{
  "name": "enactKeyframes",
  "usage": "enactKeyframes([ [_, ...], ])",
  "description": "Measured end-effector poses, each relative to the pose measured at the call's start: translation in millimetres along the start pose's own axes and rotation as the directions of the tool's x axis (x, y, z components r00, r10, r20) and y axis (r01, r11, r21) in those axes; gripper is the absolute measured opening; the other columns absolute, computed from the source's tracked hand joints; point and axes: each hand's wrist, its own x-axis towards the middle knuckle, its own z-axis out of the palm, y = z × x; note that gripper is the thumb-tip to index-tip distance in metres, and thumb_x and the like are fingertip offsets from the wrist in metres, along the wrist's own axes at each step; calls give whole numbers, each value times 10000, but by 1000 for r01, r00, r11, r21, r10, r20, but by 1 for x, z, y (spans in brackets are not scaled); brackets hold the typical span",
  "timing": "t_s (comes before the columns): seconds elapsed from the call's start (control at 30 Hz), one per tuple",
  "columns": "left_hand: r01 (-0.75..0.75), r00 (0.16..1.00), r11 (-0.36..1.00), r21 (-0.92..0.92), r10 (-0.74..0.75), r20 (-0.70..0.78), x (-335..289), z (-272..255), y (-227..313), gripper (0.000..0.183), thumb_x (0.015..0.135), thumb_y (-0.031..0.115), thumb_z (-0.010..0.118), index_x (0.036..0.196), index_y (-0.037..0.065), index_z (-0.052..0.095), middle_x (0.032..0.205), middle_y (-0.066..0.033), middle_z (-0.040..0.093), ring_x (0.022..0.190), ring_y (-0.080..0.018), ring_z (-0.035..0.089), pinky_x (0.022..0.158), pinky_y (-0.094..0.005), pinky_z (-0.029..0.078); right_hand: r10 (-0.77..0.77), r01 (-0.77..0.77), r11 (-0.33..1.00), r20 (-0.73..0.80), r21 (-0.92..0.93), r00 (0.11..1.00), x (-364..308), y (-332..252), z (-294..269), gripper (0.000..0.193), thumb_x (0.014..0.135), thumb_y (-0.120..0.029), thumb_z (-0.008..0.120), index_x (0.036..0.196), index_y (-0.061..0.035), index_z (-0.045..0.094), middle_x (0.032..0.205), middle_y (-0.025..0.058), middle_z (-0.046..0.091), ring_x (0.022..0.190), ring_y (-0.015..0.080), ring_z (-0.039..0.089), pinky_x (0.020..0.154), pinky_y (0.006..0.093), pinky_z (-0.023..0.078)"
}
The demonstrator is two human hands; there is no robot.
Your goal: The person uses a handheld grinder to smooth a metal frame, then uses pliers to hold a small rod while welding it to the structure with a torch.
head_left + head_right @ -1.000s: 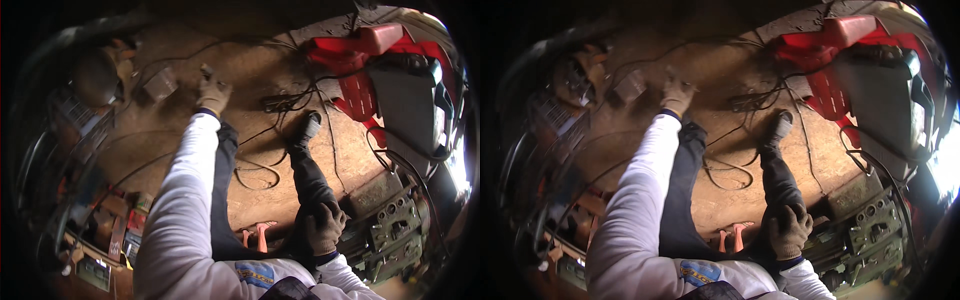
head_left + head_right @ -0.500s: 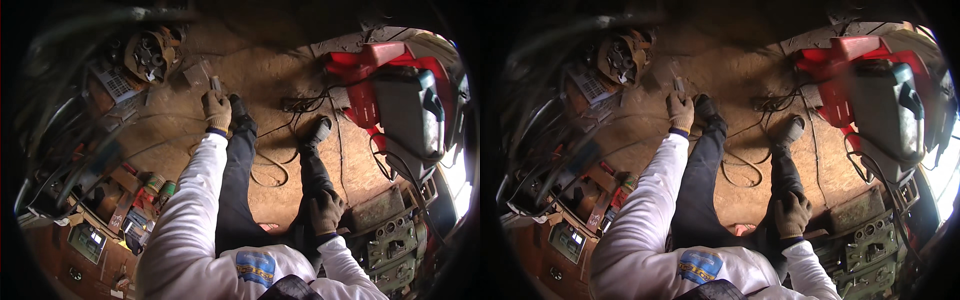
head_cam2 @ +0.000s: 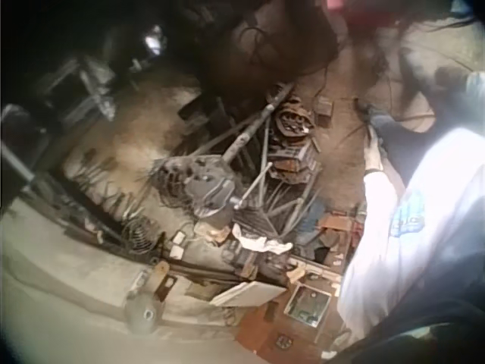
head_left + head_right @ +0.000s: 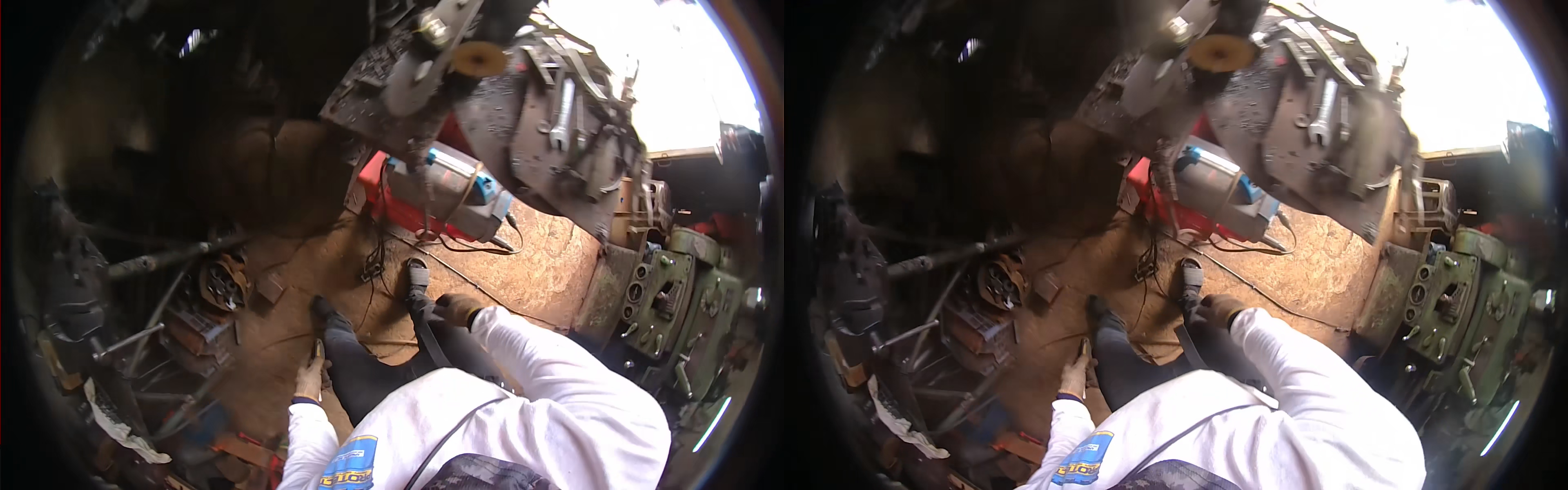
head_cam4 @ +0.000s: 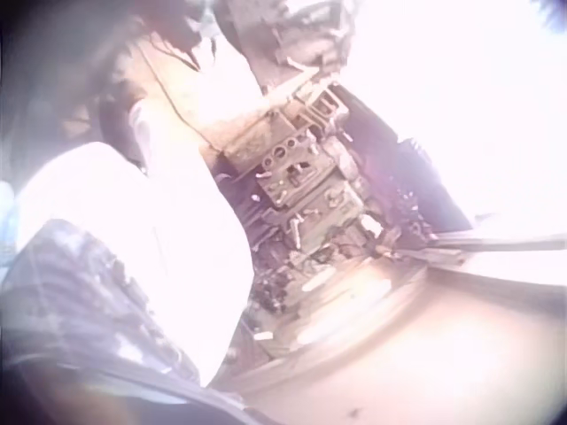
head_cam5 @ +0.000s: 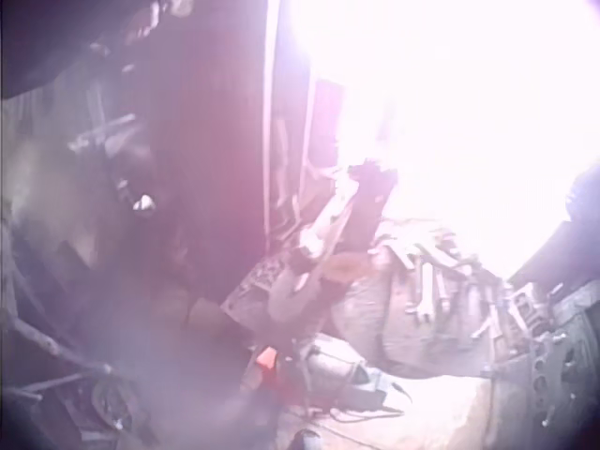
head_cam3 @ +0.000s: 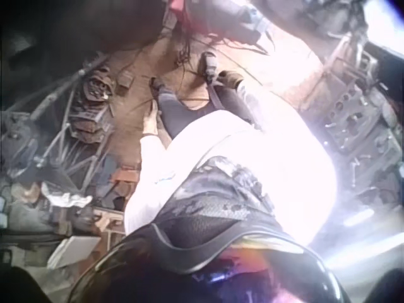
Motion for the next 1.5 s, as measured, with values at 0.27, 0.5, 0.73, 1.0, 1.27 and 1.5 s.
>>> enactKeyframes([
  [0.27,-330,927,940,83,307,216,-100,48,86,460,909,250,644,1321,61,566,806,-53,665,489,-104,527,452,-275,452,261,-199,937,-196,286,945,-83,120,-57,480,889,-444,627,1164,-58,708,1136,190,708,1068,327,672,921,400,506],
  [0.5,-615,721,681,397,283,633,-160,129,163,625,889,213,631,1471,82,448,853,-60,669,524,-98,550,501,-270,492,520,-376,761,-150,529,841,-139,262,119,480,900,-441,584,1191,-78,704,1217,187,680,1111,349,655,938,415,497],
  [0.73,-691,517,714,114,378,768,-206,178,155,744,859,85,603,1544,63,313,1138,-123,672,704,-100,593,616,-250,525,330,-352,861,124,368,936,-238,232,123,509,915,-500,538,1243,-140,687,1303,163,637,1212,354,590,989,391,464],
  [1.0,-863,401,502,62,605,688,-289,260,221,679,866,84,612,1499,33,372,1081,-95,673,758,-95,606,628,-246,524,191,-89,793,-107,602,976,-115,384,144,442,910,-435,599,1135,-72,711,981,121,697,826,263,653,709,383,513],
  [1.27,-876,263,104,471,921,286,-210,383,369,530,846,157,646,1356,50,549,1205,-190,672,1112,-308,647,961,-372,489,138,-6,850,-212,527,967,-123,494,-24,358,919,-345,608,1030,-20,709,846,97,697,681,219,657,600,385,522],
  [1.5,-472,269,-9,882,951,154,-184,453,434,408,854,283,697,1153,10,643,1143,-268,665,1124,-453,603,940,-483,507,486,-113,345,-75,932,871,-159,598,-141,357,930,-299,621,1159,-26,654,802,53,634,600,185,569,523,367,480],
])
